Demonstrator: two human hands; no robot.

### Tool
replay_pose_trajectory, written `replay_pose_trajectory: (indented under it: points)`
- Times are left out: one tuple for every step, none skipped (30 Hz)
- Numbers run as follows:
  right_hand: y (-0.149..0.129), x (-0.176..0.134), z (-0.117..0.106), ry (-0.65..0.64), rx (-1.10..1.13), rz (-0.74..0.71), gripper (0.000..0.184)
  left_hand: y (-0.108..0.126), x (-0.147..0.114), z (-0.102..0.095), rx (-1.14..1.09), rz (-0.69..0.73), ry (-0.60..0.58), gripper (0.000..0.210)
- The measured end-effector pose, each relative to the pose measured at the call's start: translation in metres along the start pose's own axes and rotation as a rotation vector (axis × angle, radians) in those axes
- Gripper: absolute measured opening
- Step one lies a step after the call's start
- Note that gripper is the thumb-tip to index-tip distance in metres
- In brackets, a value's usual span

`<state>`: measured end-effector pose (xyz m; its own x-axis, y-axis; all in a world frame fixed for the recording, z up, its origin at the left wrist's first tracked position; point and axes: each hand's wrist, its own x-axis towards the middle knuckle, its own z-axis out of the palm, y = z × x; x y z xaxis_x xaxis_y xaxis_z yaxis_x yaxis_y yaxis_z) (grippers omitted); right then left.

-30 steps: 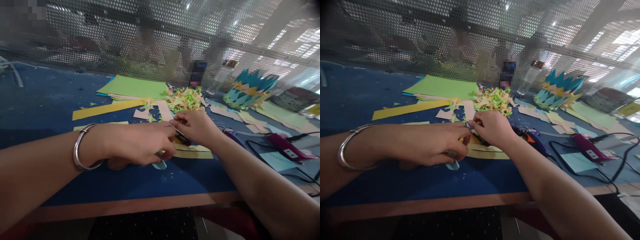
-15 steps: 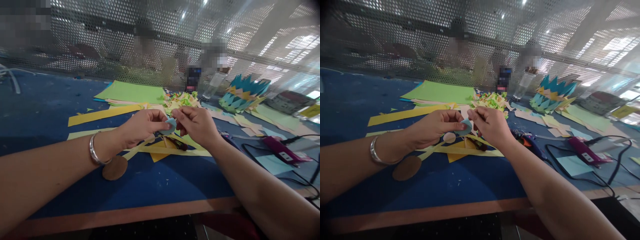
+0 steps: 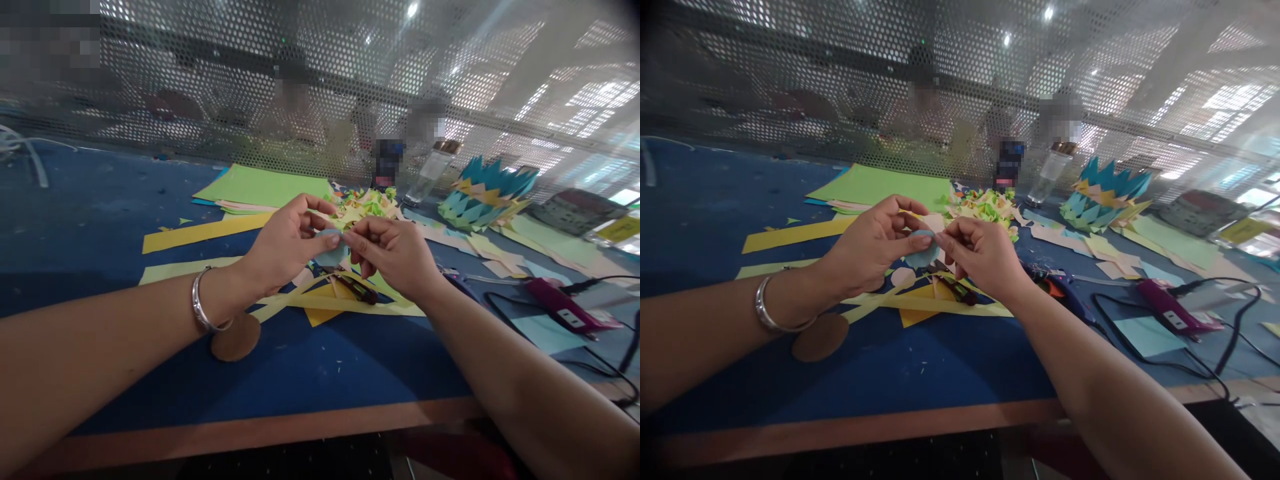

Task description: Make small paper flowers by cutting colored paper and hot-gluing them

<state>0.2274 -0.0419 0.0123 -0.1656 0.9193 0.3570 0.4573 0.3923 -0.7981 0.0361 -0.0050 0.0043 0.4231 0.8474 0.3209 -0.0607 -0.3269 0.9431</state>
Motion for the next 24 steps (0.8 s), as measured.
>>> replay_pose_trajectory:
  points:
    - [0.001, 0.0, 0.0, 0.003, -0.015, -0.01, 0.032, 0.0, 0.001, -0.001, -0.012, 0.002, 0.013, 0.039]
    - [0.001, 0.0, 0.0, 0.012, -0.038, -0.027, 0.03, 0.0, 0.001, -0.001, -0.02, -0.002, 0.024, 0.039]
    - [0.002, -0.001, 0.0, 0.025, -0.069, -0.049, 0.026, 0.0, 0.002, -0.002, -0.031, -0.007, 0.039, 0.039]
    - [0.003, -0.002, 0.0, 0.042, -0.106, -0.078, 0.023, 0.0, 0.003, -0.003, -0.048, -0.017, 0.058, 0.04]
    - [0.003, -0.003, 0.0, 0.059, -0.15, -0.109, 0.019, -0.001, 0.004, -0.003, -0.071, -0.032, 0.078, 0.041]
    - [0.003, -0.004, 0.0, 0.07, -0.201, -0.142, 0.017, -0.002, 0.004, -0.004, -0.094, -0.048, 0.1, 0.042]
    - [0.003, -0.005, 0.0, 0.073, -0.252, -0.177, 0.016, -0.002, 0.005, -0.004, -0.117, -0.062, 0.122, 0.043]
    - [0.002, -0.006, 0.0, 0.066, -0.297, -0.214, 0.016, -0.003, 0.005, -0.004, -0.136, -0.072, 0.14, 0.044]
    - [0.001, -0.006, 0.0, 0.054, -0.334, -0.25, 0.017, -0.004, 0.006, -0.004, -0.15, -0.08, 0.154, 0.044]
    - [0.001, -0.007, 0.001, 0.039, -0.362, -0.286, 0.016, -0.005, 0.006, -0.004, -0.156, -0.087, 0.162, 0.044]
    - [0.0, -0.007, 0.001, 0.027, -0.382, -0.315, 0.015, -0.006, 0.006, -0.004, -0.161, -0.089, 0.167, 0.043]
    - [-0.001, -0.007, 0.001, 0.02, -0.395, -0.338, 0.014, -0.006, 0.006, -0.003, -0.166, -0.092, 0.164, 0.042]
    - [-0.002, -0.007, 0.002, 0.018, -0.403, -0.353, 0.013, -0.007, 0.006, -0.003, -0.176, -0.098, 0.152, 0.041]
    - [-0.002, -0.007, 0.002, 0.023, -0.404, -0.359, 0.012, -0.007, 0.006, -0.002, -0.189, -0.103, 0.136, 0.041]
    - [-0.003, -0.007, 0.002, 0.031, -0.4, -0.357, 0.011, -0.006, 0.005, -0.001, -0.205, -0.11, 0.118, 0.041]
    - [-0.003, -0.007, 0.002, 0.04, -0.394, -0.347, 0.01, -0.005, 0.005, -0.001, -0.222, -0.117, 0.1, 0.042]
    - [-0.002, -0.006, 0.002, 0.05, -0.386, -0.334, 0.009, -0.003, 0.005, 0.0, -0.238, -0.128, 0.084, 0.043]
    - [-0.002, -0.006, 0.001, 0.06, -0.379, -0.323, 0.007, -0.002, 0.004, 0.001, -0.257, -0.148, 0.075, 0.043]
    - [-0.001, -0.006, 0.0, 0.065, -0.374, -0.319, 0.006, 0.0, 0.004, 0.001, -0.283, -0.177, 0.071, 0.043]
    - [-0.001, -0.006, 0.0, 0.067, -0.371, -0.322, 0.006, 0.002, 0.004, 0.002, -0.313, -0.216, 0.069, 0.043]
    - [0.0, -0.006, -0.001, 0.061, -0.37, -0.331, 0.006, 0.003, 0.005, 0.002, -0.347, -0.259, 0.068, 0.043]
    - [0.001, -0.005, -0.001, 0.051, -0.371, -0.34, 0.008, 0.004, 0.005, 0.002, -0.379, -0.299, 0.072, 0.043]
    - [0.002, -0.005, -0.002, 0.036, -0.374, -0.349, 0.01, 0.004, 0.005, 0.001, -0.403, -0.333, 0.078, 0.043]
    - [0.002, -0.005, -0.002, 0.018, -0.38, -0.356, 0.012, 0.003, 0.006, 0.001, -0.418, -0.359, 0.084, 0.043]
